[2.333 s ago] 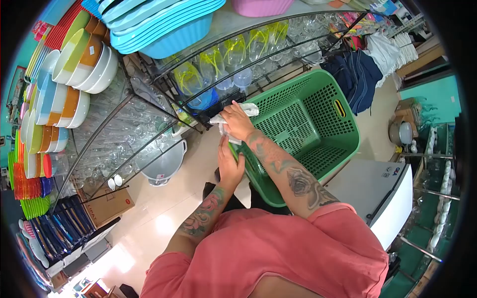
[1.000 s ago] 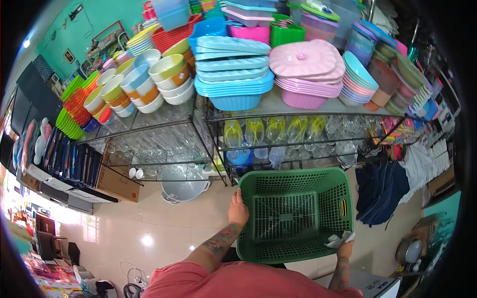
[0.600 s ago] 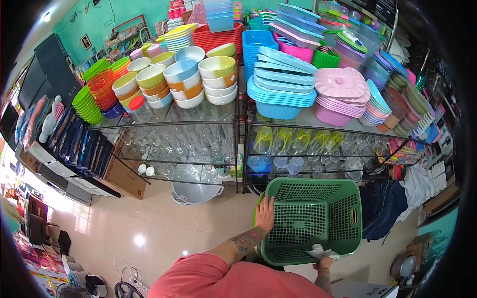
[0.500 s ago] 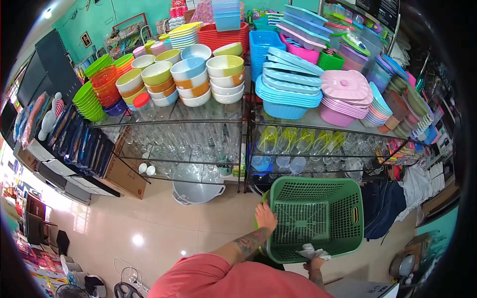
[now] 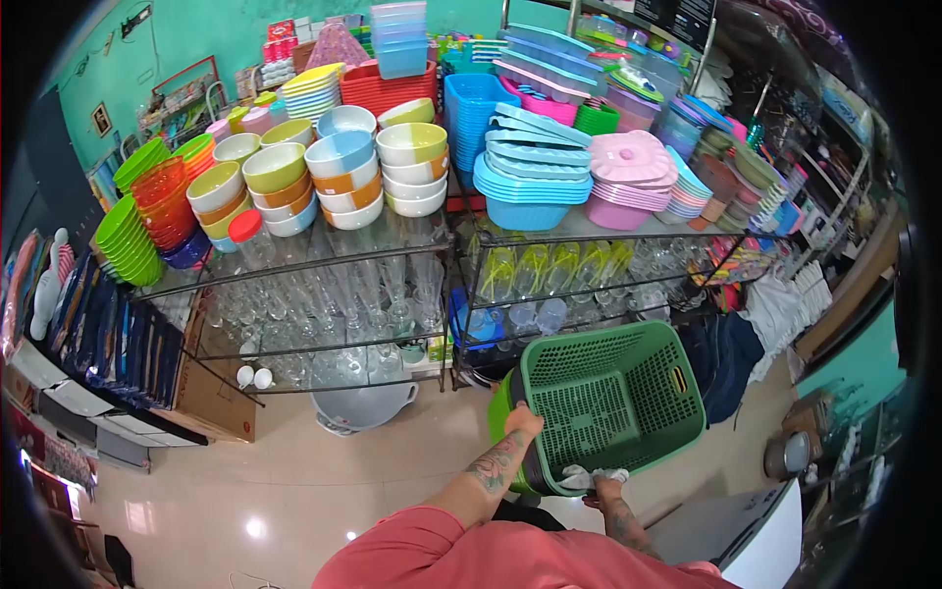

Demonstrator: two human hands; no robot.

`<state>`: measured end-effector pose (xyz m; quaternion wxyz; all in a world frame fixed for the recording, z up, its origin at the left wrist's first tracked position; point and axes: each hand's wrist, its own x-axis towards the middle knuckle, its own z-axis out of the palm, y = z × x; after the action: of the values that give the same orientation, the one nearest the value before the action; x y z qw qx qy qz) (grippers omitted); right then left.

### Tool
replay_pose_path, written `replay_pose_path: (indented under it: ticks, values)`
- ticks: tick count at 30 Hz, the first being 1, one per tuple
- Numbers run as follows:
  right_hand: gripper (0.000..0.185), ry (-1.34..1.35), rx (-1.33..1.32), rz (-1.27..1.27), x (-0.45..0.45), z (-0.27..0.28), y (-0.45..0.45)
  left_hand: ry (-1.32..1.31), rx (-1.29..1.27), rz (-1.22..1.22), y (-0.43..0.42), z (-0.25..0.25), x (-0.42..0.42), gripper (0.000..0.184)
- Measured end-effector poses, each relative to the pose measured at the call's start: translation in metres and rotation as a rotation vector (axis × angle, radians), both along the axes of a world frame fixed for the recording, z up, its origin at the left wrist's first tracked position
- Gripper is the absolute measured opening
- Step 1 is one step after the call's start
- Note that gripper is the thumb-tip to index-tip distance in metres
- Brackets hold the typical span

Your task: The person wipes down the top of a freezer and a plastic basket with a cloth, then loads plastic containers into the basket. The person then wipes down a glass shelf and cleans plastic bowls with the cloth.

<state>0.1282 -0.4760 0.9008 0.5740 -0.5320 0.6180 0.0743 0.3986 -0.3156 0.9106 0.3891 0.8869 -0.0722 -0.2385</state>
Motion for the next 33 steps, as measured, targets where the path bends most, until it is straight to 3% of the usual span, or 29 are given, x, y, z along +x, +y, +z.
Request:
replay_pose_path:
  ticks: [3,7,10,12,14,17,19,21,23,26,29,30,33]
  values:
    - [0.051,-0.001,-0.042,0.02,-0.008,0.004,0.003,0.105,-0.116,0.015,0.009,-0.017,-0.007,0.043]
    - [0.04,0.026,-0.112,0.053,-0.022,0.0,0.016,-0.058,-0.15,0.021,0.04,-0.034,-0.033,0.04]
    - [0.044,0.048,-0.056,0.109,-0.031,0.004,0.026,0.22,-0.257,0.065,0.077,-0.028,-0.053,0.05]
    - [0.045,0.003,-0.074,0.171,-0.032,0.02,0.045,0.232,-0.31,0.102,0.101,-0.047,-0.069,0.05]
    - [0.044,0.004,-0.1,0.262,-0.029,0.04,0.063,0.157,-0.248,0.116,0.125,-0.028,-0.077,0.05]
    - [0.045,-0.047,-0.139,0.281,-0.018,0.055,0.092,0.224,-0.289,0.2,0.157,-0.037,-0.078,0.05]
    - [0.047,-0.06,0.006,0.211,-0.021,0.036,0.1,0.171,-0.343,0.241,0.179,-0.014,-0.071,0.046]
    - [0.049,-0.042,0.173,0.249,-0.005,0.054,0.119,0.149,-0.331,0.313,0.193,-0.008,-0.059,0.041]
    - [0.053,0.097,0.354,0.368,0.015,0.08,0.129,0.008,-0.226,0.34,0.2,0.009,-0.044,0.038]
    - [0.057,0.111,0.445,0.373,0.03,0.076,0.14,-0.063,-0.161,0.354,0.204,0.002,-0.012,0.037]
    - [0.052,0.141,0.591,0.492,0.061,0.085,0.145,-0.136,-0.018,0.337,0.207,0.012,0.024,0.04]
    - [0.051,0.115,0.758,0.428,0.067,0.084,0.148,-0.147,-0.001,0.335,0.211,0.013,0.038,0.042]
    - [0.052,0.005,0.71,0.343,0.087,0.053,0.177,-0.149,0.053,0.353,0.216,0.016,0.064,0.05]
